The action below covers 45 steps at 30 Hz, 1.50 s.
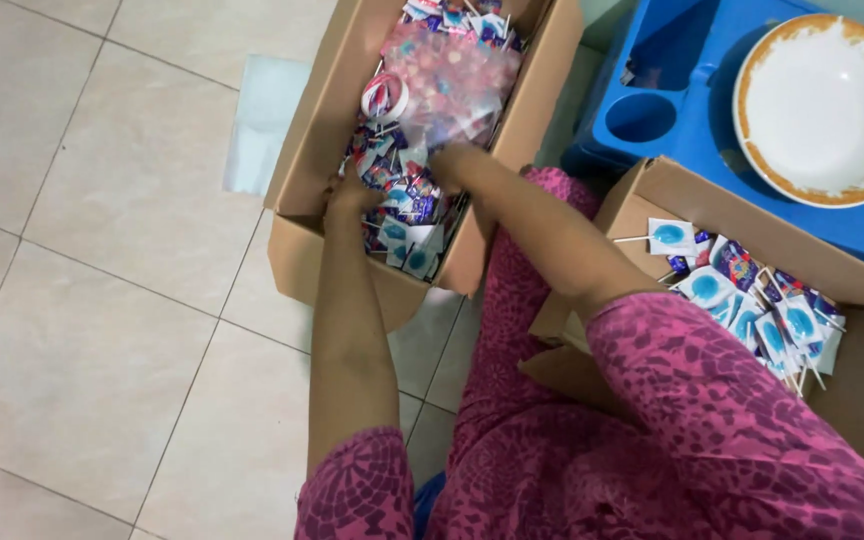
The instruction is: Sorting and packaging small food items into cardboard boxes on the floor.
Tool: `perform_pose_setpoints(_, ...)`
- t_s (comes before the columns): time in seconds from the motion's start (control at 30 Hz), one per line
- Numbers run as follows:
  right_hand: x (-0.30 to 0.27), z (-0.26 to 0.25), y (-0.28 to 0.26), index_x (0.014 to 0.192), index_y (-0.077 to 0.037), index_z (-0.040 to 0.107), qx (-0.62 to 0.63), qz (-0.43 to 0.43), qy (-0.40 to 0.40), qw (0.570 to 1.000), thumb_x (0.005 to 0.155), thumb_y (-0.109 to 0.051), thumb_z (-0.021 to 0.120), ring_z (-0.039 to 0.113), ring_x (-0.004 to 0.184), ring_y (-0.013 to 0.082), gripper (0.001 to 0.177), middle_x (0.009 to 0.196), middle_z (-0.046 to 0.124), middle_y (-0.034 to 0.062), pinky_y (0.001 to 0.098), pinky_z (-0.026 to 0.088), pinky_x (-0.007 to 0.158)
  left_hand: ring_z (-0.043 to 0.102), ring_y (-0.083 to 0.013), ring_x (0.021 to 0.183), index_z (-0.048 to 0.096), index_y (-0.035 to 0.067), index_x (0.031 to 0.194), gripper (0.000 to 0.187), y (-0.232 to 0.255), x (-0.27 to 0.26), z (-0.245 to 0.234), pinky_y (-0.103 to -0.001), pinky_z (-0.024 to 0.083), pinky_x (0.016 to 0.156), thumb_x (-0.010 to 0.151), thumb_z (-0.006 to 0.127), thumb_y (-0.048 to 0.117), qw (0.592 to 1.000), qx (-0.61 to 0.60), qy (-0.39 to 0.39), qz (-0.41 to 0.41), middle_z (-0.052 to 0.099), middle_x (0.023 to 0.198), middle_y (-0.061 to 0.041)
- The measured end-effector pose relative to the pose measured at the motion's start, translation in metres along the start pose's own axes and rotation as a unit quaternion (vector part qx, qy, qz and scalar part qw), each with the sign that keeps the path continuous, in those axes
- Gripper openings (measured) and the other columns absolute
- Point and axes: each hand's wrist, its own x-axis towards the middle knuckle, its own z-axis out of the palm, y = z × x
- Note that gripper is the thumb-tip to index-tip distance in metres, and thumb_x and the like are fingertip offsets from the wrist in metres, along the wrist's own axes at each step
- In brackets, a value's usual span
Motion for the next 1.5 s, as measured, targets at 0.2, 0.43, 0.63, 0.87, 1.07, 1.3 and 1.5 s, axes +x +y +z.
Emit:
perform_pose_setpoints(0.2, 0.042, 0.019, 0.041, 0.121, -0.015, 0.077, -0.038, 0.076, 0.000, 0.996, 0.081, -0.016, 0.066, 0.070, 0.114, 0.0422, 0.041, 0.120, 0.073, 0.0203, 0.0550, 0.058, 0.088, 0.046, -0.0495, 0.139, 0.016, 0.023, 0.165, 0.115, -0.020, 0.049, 0.015, -0.053, 0.044, 0.112, 0.073, 0.086, 0.025, 0.999, -0.027, 0.008, -0.025, 0.034, 0.153, -0.030)
perform_pose_setpoints(0.43, -0.127, -0.117, -0.059, 0.153, -0.018, 0.049, -0.092, 0.163, -0.048, 0.981, 0.110, -0.044, 0.010, 0.042, 0.146, 0.0381, 0.064, 0.153, 0.054, 0.0152, 0.0555, 0.026, 0.111, 0.013, -0.0434, 0.157, 0.006, 0.014, 0.167, 0.143, -0.003, 0.003, 0.005, -0.058, 0.020, 0.125, 0.062, 0.100, 0.036, 0.993, 0.076, -0.072, -0.049, 0.012, 0.168, -0.027)
perform_pose_setpoints(0.63, -0.073, -0.078, -0.014, 0.160, -0.016, 0.035, -0.061, 0.123, -0.027, 0.990, 0.103, -0.030, 0.039, 0.032, 0.152, 0.0405, 0.059, 0.160, 0.048, 0.0161, 0.0648, 0.016, 0.116, 0.010, -0.0502, 0.155, 0.006, 0.011, 0.165, 0.145, 0.003, 0.006, 0.018, -0.056, 0.022, 0.127, 0.059, 0.103, 0.033, 0.997, 0.016, -0.058, -0.056, -0.001, 0.164, -0.037)
perform_pose_setpoints(0.87, 0.015, -0.049, 0.040, 0.152, 0.000, 0.049, 0.026, 0.068, 0.023, 0.997, 0.096, -0.014, 0.061, 0.038, 0.150, 0.0408, 0.059, 0.154, 0.054, 0.0203, 0.0630, 0.026, 0.119, 0.018, -0.0489, 0.154, -0.008, 0.035, 0.165, 0.153, -0.013, 0.082, 0.049, -0.053, 0.029, 0.125, 0.061, 0.105, 0.039, 0.990, -0.093, -0.015, -0.109, 0.002, 0.163, -0.037)
perform_pose_setpoints(1.07, 0.067, -0.026, 0.073, 0.156, -0.001, 0.045, 0.052, 0.072, -0.020, 0.996, 0.066, -0.021, 0.088, 0.039, 0.150, 0.0354, 0.102, 0.159, 0.049, 0.0181, 0.0561, 0.025, 0.122, 0.030, -0.0540, 0.147, 0.005, 0.046, 0.163, 0.143, 0.001, 0.074, 0.042, -0.060, 0.035, 0.120, 0.058, 0.103, 0.048, 0.989, -0.114, 0.028, -0.089, 0.001, 0.168, -0.028)
perform_pose_setpoints(1.3, 0.117, -0.019, 0.088, 0.154, 0.007, 0.046, 0.145, 0.081, -0.013, 0.986, 0.078, -0.055, 0.082, 0.036, 0.150, 0.0456, 0.104, 0.157, 0.049, 0.0241, 0.0686, 0.014, 0.121, 0.033, -0.0462, 0.149, 0.016, 0.038, 0.164, 0.130, 0.021, 0.052, 0.029, -0.052, 0.038, 0.118, 0.064, 0.099, 0.043, 0.985, -0.162, 0.065, -0.006, 0.029, 0.161, -0.027)
perform_pose_setpoints(1.5, 0.032, -0.099, 0.048, 0.151, 0.016, 0.042, 0.103, 0.023, 0.025, 0.994, 0.104, -0.012, 0.035, 0.036, 0.150, 0.0428, 0.054, 0.157, 0.045, 0.0320, 0.0477, 0.029, 0.128, 0.033, -0.0502, 0.147, 0.020, 0.039, 0.165, 0.116, 0.029, 0.073, 0.045, -0.054, 0.027, 0.122, 0.072, 0.090, 0.047, 0.986, -0.135, 0.095, -0.011, 0.031, 0.162, -0.022)
